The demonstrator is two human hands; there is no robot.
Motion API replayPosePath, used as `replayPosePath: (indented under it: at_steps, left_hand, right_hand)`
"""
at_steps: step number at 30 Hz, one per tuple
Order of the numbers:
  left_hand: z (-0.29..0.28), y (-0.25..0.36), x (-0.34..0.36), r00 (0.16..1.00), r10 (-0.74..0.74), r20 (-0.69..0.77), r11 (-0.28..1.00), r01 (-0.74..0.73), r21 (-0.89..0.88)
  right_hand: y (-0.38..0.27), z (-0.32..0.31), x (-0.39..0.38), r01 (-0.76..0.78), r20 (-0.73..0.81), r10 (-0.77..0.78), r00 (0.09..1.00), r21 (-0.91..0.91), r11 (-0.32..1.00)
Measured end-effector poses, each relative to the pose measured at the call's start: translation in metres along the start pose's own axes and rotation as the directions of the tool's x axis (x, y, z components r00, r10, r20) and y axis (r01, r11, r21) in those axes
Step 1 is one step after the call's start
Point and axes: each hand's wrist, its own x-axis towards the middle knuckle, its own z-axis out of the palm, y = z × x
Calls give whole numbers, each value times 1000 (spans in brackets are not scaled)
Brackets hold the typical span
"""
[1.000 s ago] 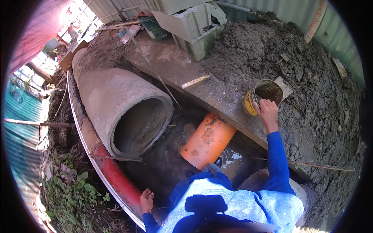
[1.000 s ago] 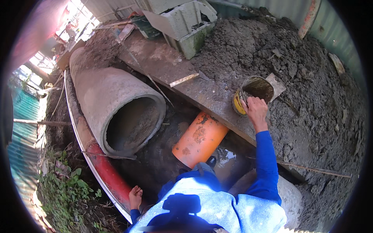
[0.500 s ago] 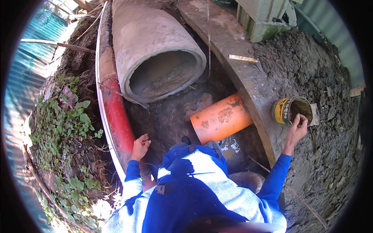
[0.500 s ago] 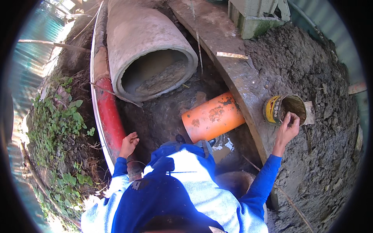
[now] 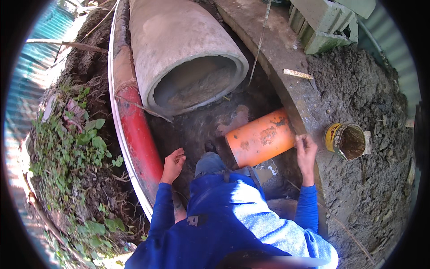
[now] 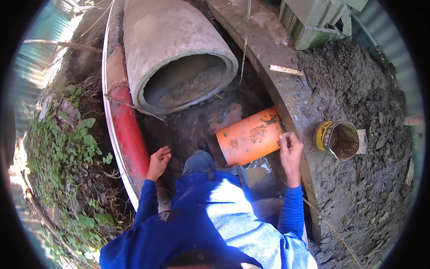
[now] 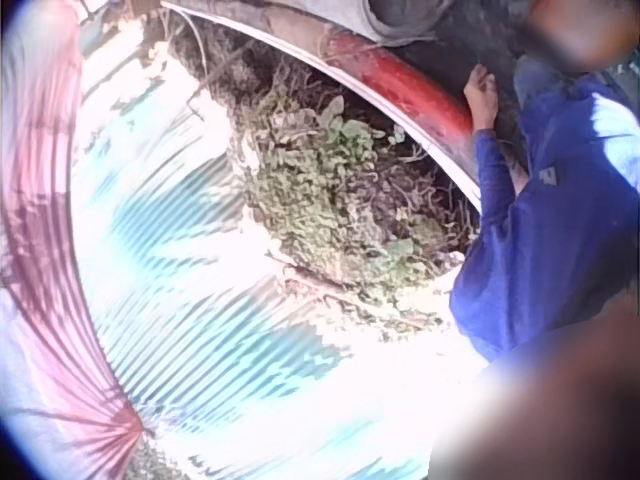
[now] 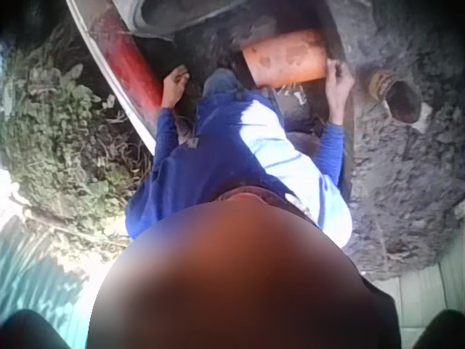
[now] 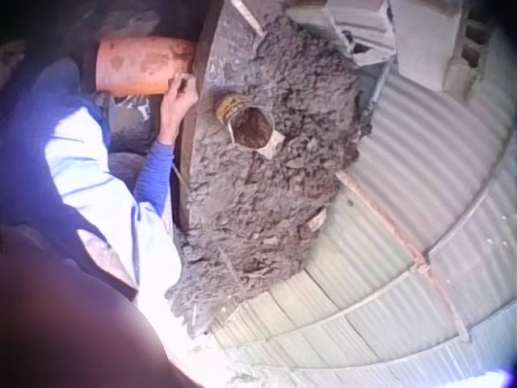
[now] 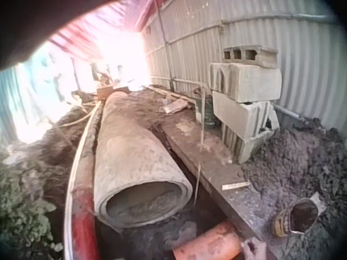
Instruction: The person scoops water from a puddle using a small container and pours it into a larger orange bucket. Then, the person picks up a concrete block and places it into a muddy pit, adjusting its position by hand.
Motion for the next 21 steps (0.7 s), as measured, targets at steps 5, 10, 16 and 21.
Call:
replayPosePath:
  at_steps: [5, 10, 16, 21]
  left_hand:
    - [-17, -6, 71, 994, 65, 87, 996, -60, -65]
    - [-40, -28, 148, 977, 109, 184, 994, -106, -24]
    - [-68, -32, 209, 937, 179, 300, 976, -207, 63]
    - [-60, -55, 228, 887, 133, 442, 988, -155, 12]
  right_hand:
    - [-14, 63, -3, 33, 97, -6, 995, -288, 957]
    - [-49, 117, 0, -143, 38, 161, 986, -290, 946]
    - [-36, 106, -50, -360, -30, 411, 911, -541, 760]
    - [47, 98, -192, -604, -204, 622, 756, -586, 541]
